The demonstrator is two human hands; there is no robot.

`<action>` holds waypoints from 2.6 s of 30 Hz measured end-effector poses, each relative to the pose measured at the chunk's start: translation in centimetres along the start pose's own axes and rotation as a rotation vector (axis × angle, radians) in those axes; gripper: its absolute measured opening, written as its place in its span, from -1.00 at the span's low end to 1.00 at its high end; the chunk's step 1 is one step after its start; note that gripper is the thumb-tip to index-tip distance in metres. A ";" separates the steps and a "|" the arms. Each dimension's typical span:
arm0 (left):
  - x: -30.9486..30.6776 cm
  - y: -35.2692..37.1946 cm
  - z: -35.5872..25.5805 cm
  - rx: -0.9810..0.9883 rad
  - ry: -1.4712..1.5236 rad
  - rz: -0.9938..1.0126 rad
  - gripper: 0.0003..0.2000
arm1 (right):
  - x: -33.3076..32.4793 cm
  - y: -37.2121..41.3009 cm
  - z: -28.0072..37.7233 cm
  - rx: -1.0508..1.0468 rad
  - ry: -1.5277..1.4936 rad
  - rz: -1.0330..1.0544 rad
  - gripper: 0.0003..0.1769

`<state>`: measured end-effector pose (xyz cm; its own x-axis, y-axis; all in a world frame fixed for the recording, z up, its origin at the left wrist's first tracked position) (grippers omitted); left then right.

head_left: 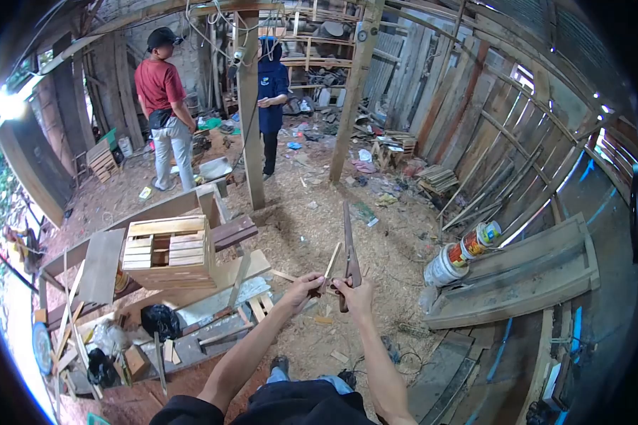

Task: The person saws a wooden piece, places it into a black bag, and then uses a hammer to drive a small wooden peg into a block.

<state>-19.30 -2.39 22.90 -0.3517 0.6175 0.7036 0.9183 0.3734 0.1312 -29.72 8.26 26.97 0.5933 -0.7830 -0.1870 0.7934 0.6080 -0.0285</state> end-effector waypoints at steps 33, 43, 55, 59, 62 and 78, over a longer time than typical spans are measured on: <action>-28.9 -8.0 17.4 -0.076 -0.885 -0.425 -0.73 | 2.1 5.5 -27.8 0.260 0.313 -0.059 -0.42; -32.5 -10.8 20.3 0.023 -1.077 -0.370 -0.81 | 9.0 7.2 -37.7 0.477 0.077 -0.063 -0.35; -32.0 -12.1 20.5 -0.100 -1.005 -0.503 -0.76 | 8.9 7.8 -41.7 0.464 -0.031 -0.042 -0.40; -32.4 -12.4 20.7 -0.127 -1.057 -0.522 -0.76 | 7.9 7.0 -41.4 0.375 0.054 0.011 -0.41; -32.2 -12.9 20.4 -0.169 -1.040 -0.538 -0.78 | 6.8 6.1 -41.4 0.277 0.184 0.064 -0.35; -32.2 -12.1 20.7 -0.122 -1.013 -0.626 -0.78 | 6.5 6.2 -42.4 0.296 0.146 0.173 -0.43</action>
<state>-22.80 -12.47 -15.76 -0.6764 0.6371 -0.3694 0.5286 0.7693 0.3589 -26.71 12.51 -16.07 0.7136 -0.6315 -0.3031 0.7004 0.6488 0.2974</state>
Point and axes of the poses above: each hand's wrist, its own y-axis away from the middle knuckle, its own x-axis out of the palm, z = x × y, the point moved 9 cm from there along -y, towards the middle knuckle, and after that the axes turned 9 degrees about y, right-handed, at the moved point
